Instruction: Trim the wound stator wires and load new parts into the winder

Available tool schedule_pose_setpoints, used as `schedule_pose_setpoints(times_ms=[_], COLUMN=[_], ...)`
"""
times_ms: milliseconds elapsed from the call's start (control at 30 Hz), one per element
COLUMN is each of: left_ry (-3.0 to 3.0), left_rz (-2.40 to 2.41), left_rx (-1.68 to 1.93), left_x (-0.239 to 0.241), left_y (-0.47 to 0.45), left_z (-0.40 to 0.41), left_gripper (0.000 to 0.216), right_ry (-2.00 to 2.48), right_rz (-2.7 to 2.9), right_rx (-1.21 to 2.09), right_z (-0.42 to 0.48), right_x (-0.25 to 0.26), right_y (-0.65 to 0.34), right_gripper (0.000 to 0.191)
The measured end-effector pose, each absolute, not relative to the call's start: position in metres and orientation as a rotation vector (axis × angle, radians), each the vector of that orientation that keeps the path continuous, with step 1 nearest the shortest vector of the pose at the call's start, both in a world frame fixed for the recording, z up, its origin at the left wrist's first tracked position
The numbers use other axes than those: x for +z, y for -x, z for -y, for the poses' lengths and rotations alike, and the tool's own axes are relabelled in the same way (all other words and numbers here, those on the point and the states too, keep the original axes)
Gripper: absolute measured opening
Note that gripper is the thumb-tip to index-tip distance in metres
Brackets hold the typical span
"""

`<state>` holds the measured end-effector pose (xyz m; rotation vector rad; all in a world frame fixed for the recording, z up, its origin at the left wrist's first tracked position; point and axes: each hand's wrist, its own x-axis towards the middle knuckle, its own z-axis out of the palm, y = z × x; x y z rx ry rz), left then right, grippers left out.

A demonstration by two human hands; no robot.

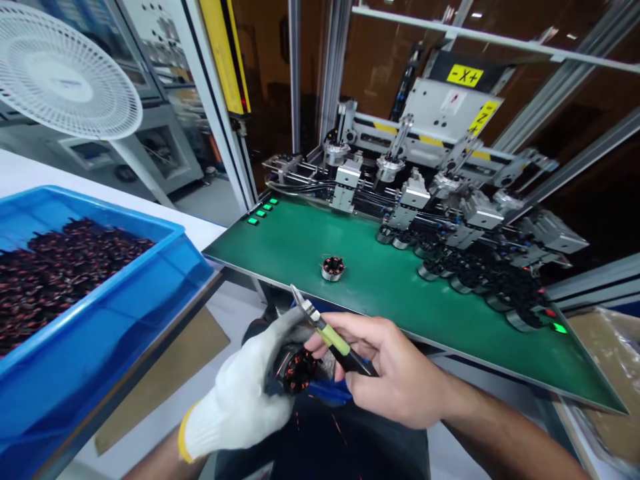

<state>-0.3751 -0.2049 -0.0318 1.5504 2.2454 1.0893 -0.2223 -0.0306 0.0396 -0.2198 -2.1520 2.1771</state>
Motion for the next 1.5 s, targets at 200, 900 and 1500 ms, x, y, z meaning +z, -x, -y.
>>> schedule_pose_setpoints(times_ms=[200,900,1500], left_ry=[-1.514,-1.342,-1.276], left_rz=[-2.223,-1.955,-1.939], left_rx=[1.014,1.267,1.281], left_x=[-0.042,-0.050,-0.042], left_y=[0.375,0.379,0.381], left_z=[0.206,0.211,0.207], left_gripper=[0.104,0.107,0.095], right_ry=[0.193,0.703,0.411], right_rz=[2.184,1.576,2.103], right_rx=[2.118,3.118,2.367], right_z=[0.040,0.063,0.036], right_x=[0.038,0.015,0.031], right_y=[0.220,0.188,0.178], right_gripper=[0.063,0.033,0.058])
